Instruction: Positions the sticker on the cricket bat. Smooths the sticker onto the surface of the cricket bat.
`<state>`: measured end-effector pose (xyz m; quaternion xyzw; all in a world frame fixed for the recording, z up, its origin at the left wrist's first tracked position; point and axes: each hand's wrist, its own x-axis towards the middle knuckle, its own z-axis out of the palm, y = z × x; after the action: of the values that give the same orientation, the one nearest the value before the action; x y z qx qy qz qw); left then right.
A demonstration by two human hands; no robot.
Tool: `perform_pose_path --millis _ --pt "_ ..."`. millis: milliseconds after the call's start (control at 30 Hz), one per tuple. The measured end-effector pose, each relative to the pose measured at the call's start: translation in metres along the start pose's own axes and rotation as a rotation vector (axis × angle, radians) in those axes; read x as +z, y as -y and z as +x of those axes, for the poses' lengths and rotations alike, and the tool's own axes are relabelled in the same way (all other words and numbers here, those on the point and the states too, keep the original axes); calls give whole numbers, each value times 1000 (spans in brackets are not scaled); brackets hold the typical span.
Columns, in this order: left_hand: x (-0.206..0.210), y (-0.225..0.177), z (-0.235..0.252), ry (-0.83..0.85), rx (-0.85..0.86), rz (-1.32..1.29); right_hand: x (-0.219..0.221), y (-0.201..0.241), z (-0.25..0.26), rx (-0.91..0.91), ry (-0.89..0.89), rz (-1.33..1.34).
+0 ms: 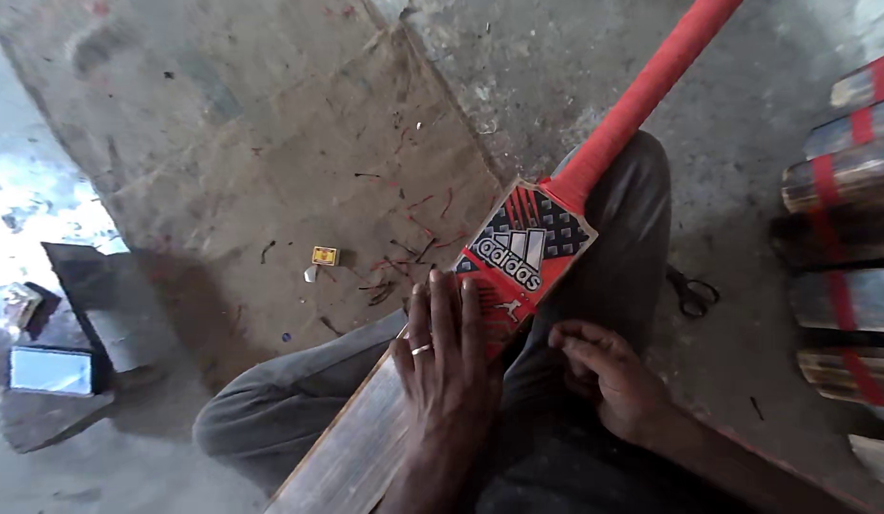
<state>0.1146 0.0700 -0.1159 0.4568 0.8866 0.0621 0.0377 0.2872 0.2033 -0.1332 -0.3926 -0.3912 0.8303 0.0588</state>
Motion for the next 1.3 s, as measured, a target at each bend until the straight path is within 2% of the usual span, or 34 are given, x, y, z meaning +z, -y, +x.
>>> perform_pose_path --millis 100,200,267,400,467,567,600,633,733,767,800,867,933,1067,1300 --pt "-7 5 4 44 10 -46 -1 0 -3 -14 32 37" --pt "-24 12 12 149 53 -215 4 9 -4 -38 87 2" --pt "-42 20 17 301 50 -425 13 21 -4 -50 113 -9" --pt "-83 36 28 714 -102 -959 27 40 -4 -116 228 -2" --pt "-85 47 33 854 -106 -1174 33 45 -3 -142 269 21" --pt "-73 64 44 959 -41 -1297 39 47 6 -115 269 68" --pt "-72 66 45 906 -53 -1279 41 47 11 -96 246 73" --pt "-75 64 42 772 -64 -1164 44 47 15 -82 220 66" --pt "-76 34 14 124 -10 -427 61 60 26 -76 169 16" --pt "-68 18 4 3 8 -233 66 64 27 -62 160 -2" --pt "-57 3 -6 -43 22 -54 70 65 29 -52 155 -8" --pt "-26 -13 -19 -18 -1 216 68 58 27 -29 139 0" --pt "-9 -13 -21 -27 -22 326 52 43 18 -4 105 6" --pt "-9 -8 -19 -53 28 321 16 15 -2 11 18 51" --pt "-24 -5 -6 -59 70 206 2 -7 1 65 52 164"
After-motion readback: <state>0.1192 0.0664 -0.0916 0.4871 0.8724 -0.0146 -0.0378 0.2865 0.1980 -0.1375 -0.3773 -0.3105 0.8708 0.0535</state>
